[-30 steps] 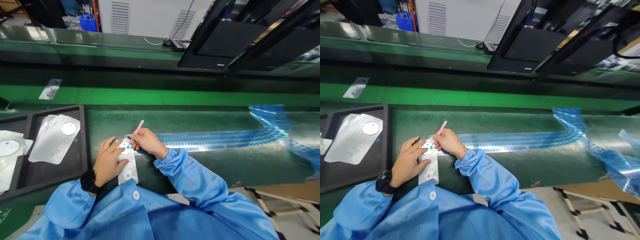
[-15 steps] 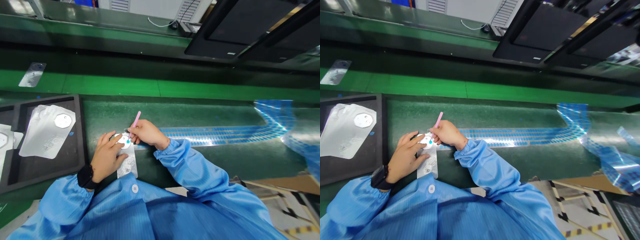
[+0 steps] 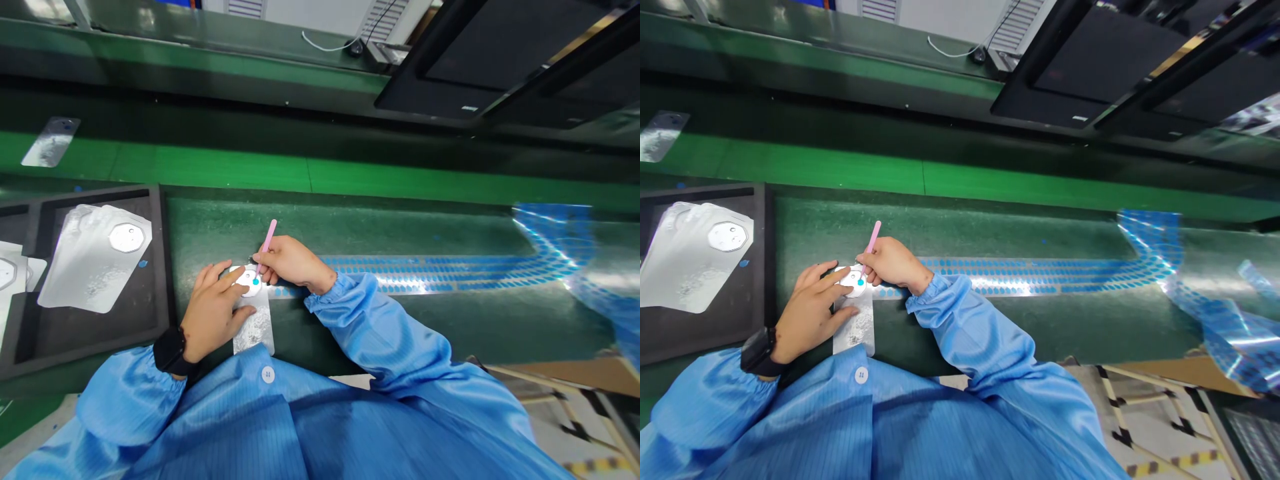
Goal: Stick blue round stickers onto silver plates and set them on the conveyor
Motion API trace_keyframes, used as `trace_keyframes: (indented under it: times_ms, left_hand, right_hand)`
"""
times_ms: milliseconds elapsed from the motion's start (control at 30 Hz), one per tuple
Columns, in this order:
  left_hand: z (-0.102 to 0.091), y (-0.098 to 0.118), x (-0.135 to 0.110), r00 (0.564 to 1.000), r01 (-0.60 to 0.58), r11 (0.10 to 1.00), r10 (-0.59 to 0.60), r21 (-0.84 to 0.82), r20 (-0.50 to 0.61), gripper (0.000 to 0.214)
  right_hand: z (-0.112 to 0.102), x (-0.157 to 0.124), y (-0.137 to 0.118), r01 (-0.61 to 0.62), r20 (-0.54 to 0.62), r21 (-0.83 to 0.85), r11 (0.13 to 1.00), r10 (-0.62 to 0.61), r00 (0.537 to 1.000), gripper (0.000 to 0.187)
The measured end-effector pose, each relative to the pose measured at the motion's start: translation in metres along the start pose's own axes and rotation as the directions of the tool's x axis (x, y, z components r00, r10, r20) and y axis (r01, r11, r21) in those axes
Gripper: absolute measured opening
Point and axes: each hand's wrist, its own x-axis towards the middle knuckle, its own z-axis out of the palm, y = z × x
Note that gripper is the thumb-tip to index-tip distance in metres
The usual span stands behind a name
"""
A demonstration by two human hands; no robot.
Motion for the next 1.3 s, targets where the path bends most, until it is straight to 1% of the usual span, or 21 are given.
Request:
trace_keyframes:
  times_ms: [300, 667, 1000, 1133, 1300]
  left_hand:
    - [0.0002, 0.0001, -0.0001, 1.000, 0.005, 1.000, -0.005, -0.005, -0.007, 0.023]
    - [-0.0006, 0.0006, -0.0001, 1.000, -0.005, 1.000, 0.006, 0.015, -0.005, 0.025]
    - [-0.0036, 0.0045, 0.0003, 0.999, -0.053, 0.993, 0.053, 0.109, 0.006, 0.030]
    - [-0.0042, 0.0054, 0.0008, 0.998, -0.063, 0.990, 0.063, 0.126, 0.000, 0.031]
    - [-0.0048, 0.0083, 0.0017, 0.999, -0.052, 0.988, 0.053, 0.147, -0.003, 0.033]
  right_hand:
    - [0.0019, -0.0011, -0.0001, 0.013, 0.002, -0.038, 0.999, -0.013, 1.000, 0.029]
    - [0.0033, -0.0010, -0.0010, 0.019, -0.015, -0.025, 1.000, -0.019, 1.000, 0.027]
    - [0.0041, -0.0014, -0.0012, 0.041, -0.013, -0.013, 0.999, -0.041, 0.999, 0.027]
    - [0.0043, -0.0020, -0.0014, 0.064, -0.015, -0.043, 0.997, -0.065, 0.998, 0.025]
    - [0.0054, -0.0044, -0.0061, 0.043, -0.023, -0.057, 0.997, -0.045, 0.999, 0.025]
